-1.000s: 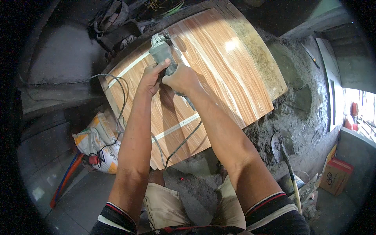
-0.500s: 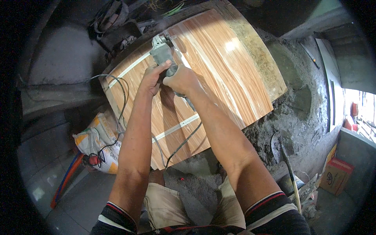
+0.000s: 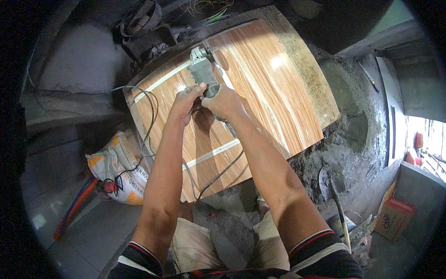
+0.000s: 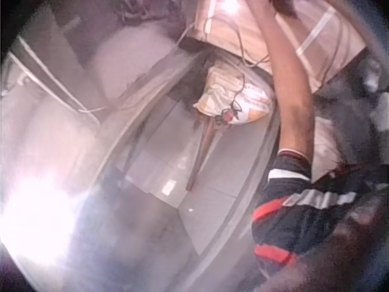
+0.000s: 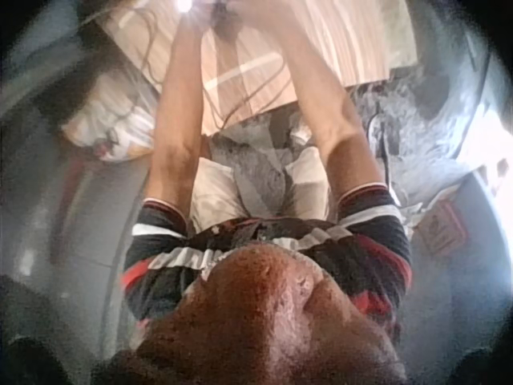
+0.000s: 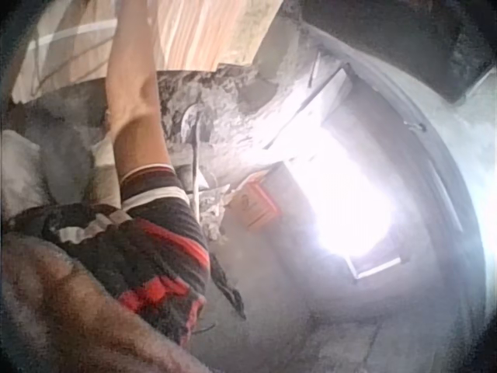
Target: The person connects an angle grinder to an electrical socket and cuts a tile along marked lines using the angle grinder.
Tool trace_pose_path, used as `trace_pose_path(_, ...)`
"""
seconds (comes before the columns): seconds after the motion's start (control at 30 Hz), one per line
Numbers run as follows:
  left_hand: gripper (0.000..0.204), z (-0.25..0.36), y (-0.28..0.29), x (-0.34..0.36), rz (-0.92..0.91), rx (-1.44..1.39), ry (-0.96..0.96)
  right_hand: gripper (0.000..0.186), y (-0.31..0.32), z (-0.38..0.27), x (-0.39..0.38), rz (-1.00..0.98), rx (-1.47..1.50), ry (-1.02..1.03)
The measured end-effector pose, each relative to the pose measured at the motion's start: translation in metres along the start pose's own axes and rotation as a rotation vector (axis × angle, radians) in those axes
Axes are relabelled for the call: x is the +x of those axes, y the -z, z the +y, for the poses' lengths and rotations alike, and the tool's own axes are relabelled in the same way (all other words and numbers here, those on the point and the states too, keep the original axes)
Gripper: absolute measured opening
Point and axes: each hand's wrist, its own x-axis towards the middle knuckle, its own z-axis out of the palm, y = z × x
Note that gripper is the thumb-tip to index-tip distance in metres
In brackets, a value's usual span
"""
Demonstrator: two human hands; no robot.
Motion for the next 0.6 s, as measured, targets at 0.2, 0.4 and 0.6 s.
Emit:
trace_pose_path(0.2,0.056,0.01,-0.017,-0.007,-0.048,0.087,-0.042,0.051,-0.001,0.003,0.003,-0.005,0.035,0.014)
trace_pose_path(0.4,0.053,0.01,-0.015,-0.007,-0.001,0.085,-0.009,0.05,-0.007,0.004,0.006,-0.005,0.041,0.047)
trace_pose_path(0.6,0.057,0.005,-0.015,-0.003,-0.002,0.021,-0.028,0.052,-0.005,0.001,0.004,0.012,0.019,0.04)
